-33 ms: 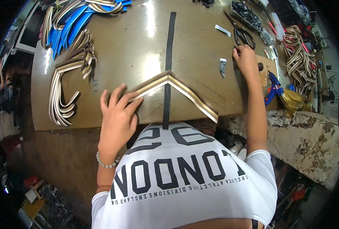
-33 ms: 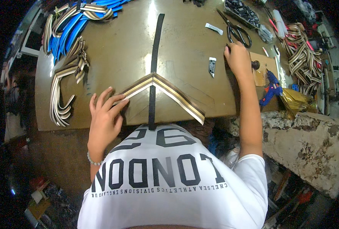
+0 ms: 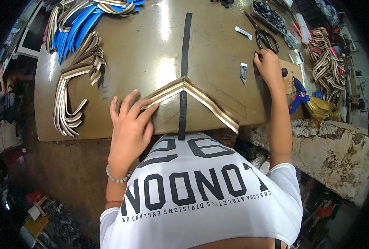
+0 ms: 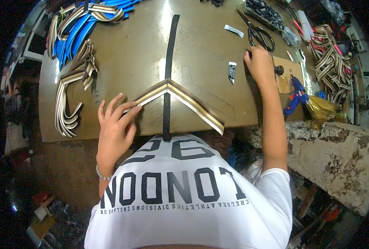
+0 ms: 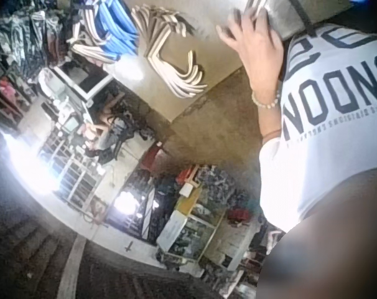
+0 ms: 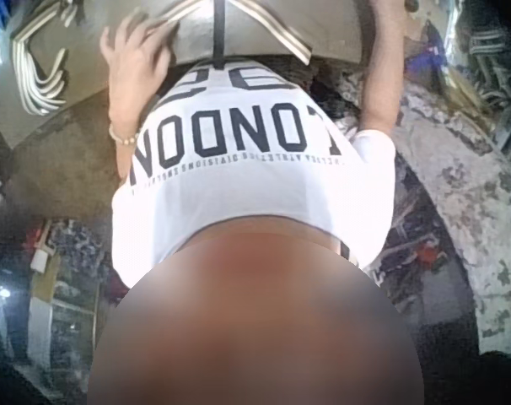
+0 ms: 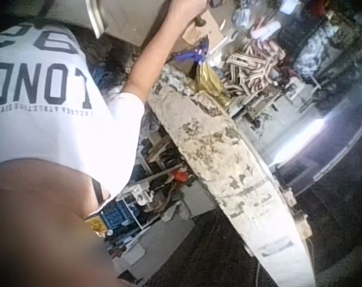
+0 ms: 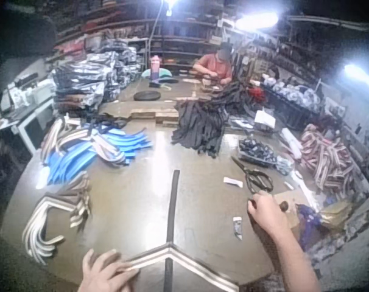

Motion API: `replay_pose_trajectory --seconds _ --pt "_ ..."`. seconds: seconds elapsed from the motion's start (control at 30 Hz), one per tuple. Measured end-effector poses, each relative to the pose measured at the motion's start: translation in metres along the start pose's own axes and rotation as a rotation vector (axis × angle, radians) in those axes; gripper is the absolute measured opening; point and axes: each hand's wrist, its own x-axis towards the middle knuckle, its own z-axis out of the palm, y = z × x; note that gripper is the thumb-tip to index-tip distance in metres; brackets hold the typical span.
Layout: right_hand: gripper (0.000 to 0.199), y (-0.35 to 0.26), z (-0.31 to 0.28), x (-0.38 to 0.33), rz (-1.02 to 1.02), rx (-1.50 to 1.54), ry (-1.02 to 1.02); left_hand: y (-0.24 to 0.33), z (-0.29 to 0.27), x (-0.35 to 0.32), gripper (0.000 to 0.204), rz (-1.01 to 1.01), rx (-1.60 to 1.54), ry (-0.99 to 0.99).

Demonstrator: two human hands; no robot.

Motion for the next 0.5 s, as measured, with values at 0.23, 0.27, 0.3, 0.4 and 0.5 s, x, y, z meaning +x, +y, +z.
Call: replay_pose_trajectory --seconds 0.23,0.27,0.3,0.4,0.5 --pt "0.017 -0.136 -0.061 -0.066 -0.048 0.607 -0.136 0.029 0.013 0.026 0.024 -0.244 -0.887 0.102" --pt "0.017 -0.15 -0.063 -0.079 -0.106 0.788 -0.274 0.033 0.018 0.029 0.025 -0.178 -0.867 0.129" --pt "0.015 -0.159 -0.061 -0.084 -0.138 0.916 -0.447 0.033 0.02 0.03 0.025 -0.106 -0.833 0.124" --pt "0.021 -0.171 -0.052 -0.094 0.277 1.346 -0.782 0.028 0.025 0.03 0.022 0.097 -0.682 0.108" --pt "0.025 -0.179 -0.041 -0.099 0.44 1.645 -0.776 0.023 0.03 0.027 0.015 0.047 -0.77 0.169"
